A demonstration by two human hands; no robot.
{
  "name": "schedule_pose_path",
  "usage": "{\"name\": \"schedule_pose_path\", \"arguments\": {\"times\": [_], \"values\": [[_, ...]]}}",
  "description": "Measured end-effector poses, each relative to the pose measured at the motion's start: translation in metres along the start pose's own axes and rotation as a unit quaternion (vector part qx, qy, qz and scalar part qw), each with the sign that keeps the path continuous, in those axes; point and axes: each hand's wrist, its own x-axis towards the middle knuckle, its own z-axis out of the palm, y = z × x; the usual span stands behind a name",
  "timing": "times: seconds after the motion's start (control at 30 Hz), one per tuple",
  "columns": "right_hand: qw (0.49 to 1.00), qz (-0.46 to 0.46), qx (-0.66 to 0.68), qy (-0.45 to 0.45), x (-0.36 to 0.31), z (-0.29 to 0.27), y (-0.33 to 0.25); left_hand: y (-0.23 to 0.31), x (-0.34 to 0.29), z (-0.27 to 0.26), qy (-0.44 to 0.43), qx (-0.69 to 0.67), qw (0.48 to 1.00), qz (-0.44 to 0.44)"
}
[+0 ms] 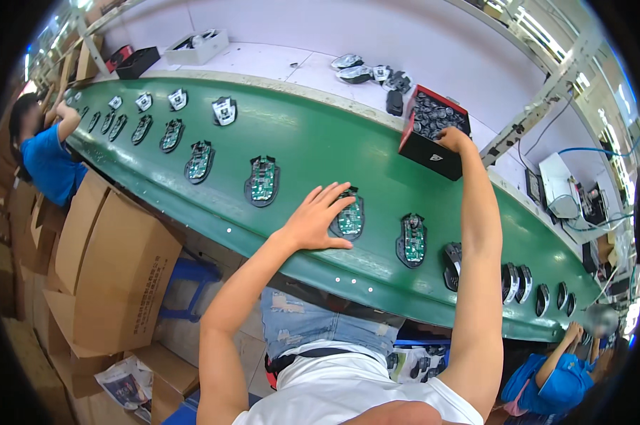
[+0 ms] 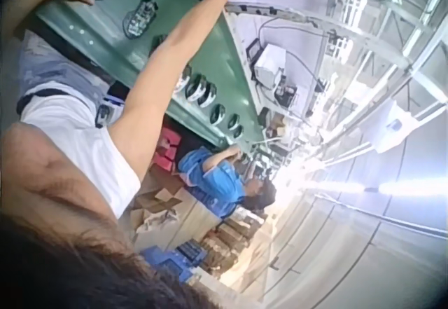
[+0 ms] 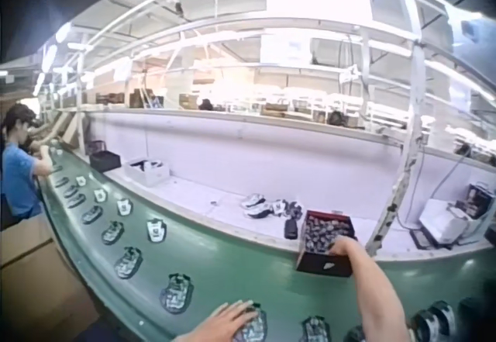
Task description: Assembling computer mice components on an industrial conveyor belt.
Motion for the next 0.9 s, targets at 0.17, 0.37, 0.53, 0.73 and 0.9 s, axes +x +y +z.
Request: {"name": "schedule_pose_path", "arguments": {"times": [0.17, 0.37, 0.53, 0.73, 0.9], "values": [[1.0, 0.009, 0.002, 0.004, -0.003, -0.01, -0.056, -0.013, 0.013, -0.005, -0.029, -0.011, 0.999, 0.039], [0.999, 0.009, 0.036, 0.006, -0.016, -0.017, -0.027, -0.021, 0.051, 0.008, -0.015, -0.036, 0.995, 0.094], [0.87, -0.005, 0.473, 0.141, -0.073, -0.038, -0.087, -0.019, 0.037, 0.0, 0.028, -0.094, 0.993, 0.071], [0.902, -0.123, 0.413, 0.041, -0.201, -0.007, -0.185, -0.028, 0.044, 0.013, 0.015, -0.02, 0.997, 0.072], [0.94, -0.172, 0.285, 0.077, -0.22, 0.041, -0.212, -0.025, 0.039, 0.008, -0.003, -0.037, 0.997, 0.072]]}}
